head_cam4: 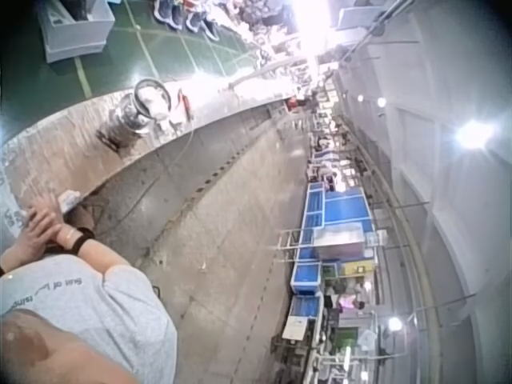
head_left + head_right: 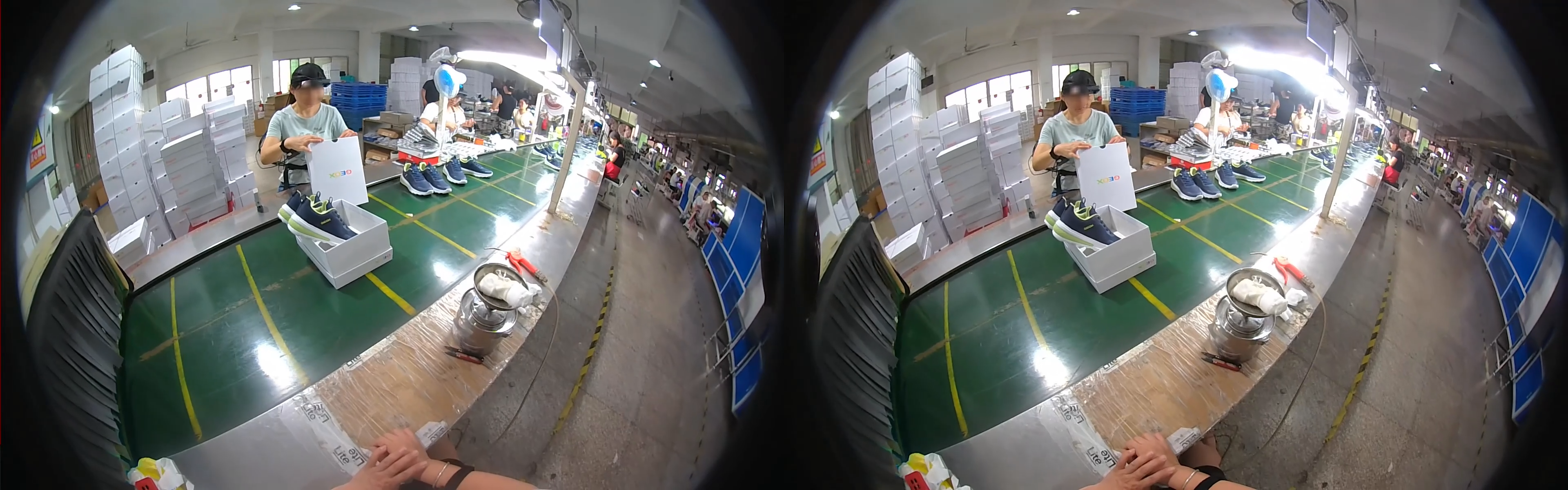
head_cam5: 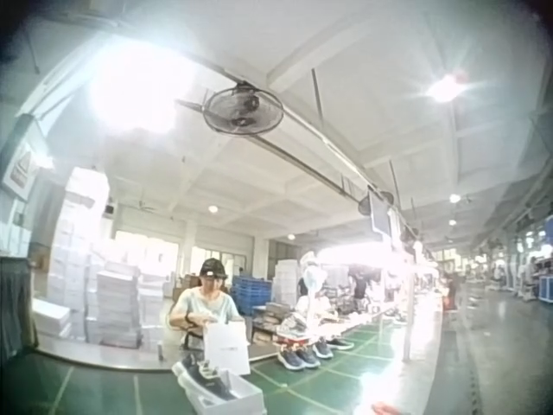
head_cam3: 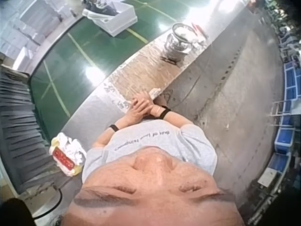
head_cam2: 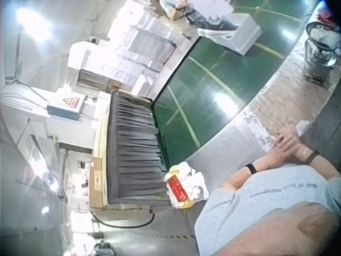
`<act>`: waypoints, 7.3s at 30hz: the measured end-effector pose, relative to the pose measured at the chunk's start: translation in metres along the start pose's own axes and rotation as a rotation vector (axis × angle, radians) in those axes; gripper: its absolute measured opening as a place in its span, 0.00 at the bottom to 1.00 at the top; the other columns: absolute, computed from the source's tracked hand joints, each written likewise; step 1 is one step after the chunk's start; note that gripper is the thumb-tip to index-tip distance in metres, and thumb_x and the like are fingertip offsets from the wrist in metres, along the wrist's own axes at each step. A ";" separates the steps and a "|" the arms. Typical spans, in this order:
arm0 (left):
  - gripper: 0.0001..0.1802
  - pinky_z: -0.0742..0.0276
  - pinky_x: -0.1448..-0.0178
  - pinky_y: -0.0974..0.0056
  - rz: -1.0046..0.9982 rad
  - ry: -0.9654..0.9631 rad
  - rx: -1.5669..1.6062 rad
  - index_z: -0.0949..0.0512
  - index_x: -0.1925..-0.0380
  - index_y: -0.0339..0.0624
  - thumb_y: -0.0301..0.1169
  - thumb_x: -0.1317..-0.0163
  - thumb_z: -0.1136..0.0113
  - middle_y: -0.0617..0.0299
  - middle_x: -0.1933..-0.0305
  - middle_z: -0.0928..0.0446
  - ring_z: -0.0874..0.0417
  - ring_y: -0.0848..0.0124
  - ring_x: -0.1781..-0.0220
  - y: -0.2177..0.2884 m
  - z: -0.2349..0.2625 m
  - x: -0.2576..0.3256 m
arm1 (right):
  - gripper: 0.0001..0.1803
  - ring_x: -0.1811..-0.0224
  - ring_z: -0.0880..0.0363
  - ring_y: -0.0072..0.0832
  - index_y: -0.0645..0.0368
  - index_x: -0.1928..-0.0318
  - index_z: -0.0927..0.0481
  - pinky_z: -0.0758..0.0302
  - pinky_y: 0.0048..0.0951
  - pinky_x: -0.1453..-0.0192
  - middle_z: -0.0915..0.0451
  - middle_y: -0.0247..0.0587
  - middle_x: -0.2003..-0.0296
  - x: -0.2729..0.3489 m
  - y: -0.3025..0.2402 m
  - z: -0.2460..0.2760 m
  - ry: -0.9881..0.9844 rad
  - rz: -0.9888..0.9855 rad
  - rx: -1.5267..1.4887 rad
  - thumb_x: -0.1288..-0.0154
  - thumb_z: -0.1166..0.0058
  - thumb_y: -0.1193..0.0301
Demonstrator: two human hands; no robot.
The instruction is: Cleaning the white soles of blue sneakers and placing them into shoe boxes on a factory conveyor line.
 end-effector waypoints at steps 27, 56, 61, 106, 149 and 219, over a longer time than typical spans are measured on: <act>0.30 0.59 0.28 0.48 -0.002 -0.065 0.024 0.32 0.39 0.51 0.36 0.45 0.42 0.55 0.33 0.38 0.45 0.60 0.28 0.001 0.000 -0.002 | 0.10 0.55 0.28 0.31 0.47 0.60 0.21 0.38 0.34 0.49 0.22 0.30 0.63 0.002 0.004 -0.003 -0.007 0.020 -0.008 0.39 0.53 0.62; 0.33 0.45 0.31 0.45 0.313 0.016 0.249 0.35 0.40 0.39 0.27 0.50 0.42 0.39 0.34 0.42 0.42 0.44 0.32 -0.014 0.005 -0.001 | 0.09 0.59 0.27 0.42 0.56 0.63 0.23 0.30 0.41 0.55 0.24 0.43 0.66 -0.015 0.008 0.118 -0.024 0.139 0.104 0.44 0.47 0.67; 0.35 0.45 0.32 0.45 0.272 -0.039 0.236 0.37 0.40 0.35 0.26 0.52 0.43 0.40 0.34 0.43 0.42 0.43 0.33 -0.018 0.007 -0.007 | 0.09 0.57 0.27 0.42 0.59 0.64 0.22 0.30 0.39 0.49 0.23 0.44 0.65 -0.029 0.035 0.287 0.475 0.012 0.296 0.48 0.43 0.74; 0.25 0.35 0.40 0.51 0.166 -0.272 0.399 0.29 0.48 0.41 0.35 0.47 0.38 0.47 0.42 0.32 0.31 0.51 0.40 -0.045 0.030 -0.036 | 0.14 0.58 0.21 0.44 0.58 0.59 0.17 0.27 0.40 0.48 0.19 0.52 0.64 -0.096 0.171 0.349 0.010 -0.544 0.367 0.45 0.52 0.78; 0.20 0.26 0.52 0.53 0.523 -0.286 -0.072 0.28 0.60 0.38 0.36 0.50 0.34 0.49 0.61 0.24 0.22 0.50 0.56 -0.344 0.136 -0.146 | 0.18 0.48 0.30 0.48 0.68 0.55 0.23 0.35 0.40 0.41 0.26 0.56 0.51 -0.066 0.169 0.342 0.351 -0.330 0.288 0.48 0.54 0.84; 0.25 0.18 0.54 0.59 1.717 0.467 2.007 0.28 0.49 0.28 0.42 0.30 0.54 0.46 0.54 0.21 0.17 0.60 0.57 -0.128 0.031 0.032 | 0.18 0.53 0.25 0.40 0.53 0.53 0.23 0.29 0.41 0.48 0.24 0.43 0.52 -0.122 0.072 0.122 0.245 -0.049 0.057 0.47 0.51 0.77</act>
Point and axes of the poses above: each hand's wrist, its own x-axis away from the middle knuckle, its own z-axis out of the back of the hand, y = z × x, the point moved 6 cm from there along -x, towards the middle knuckle
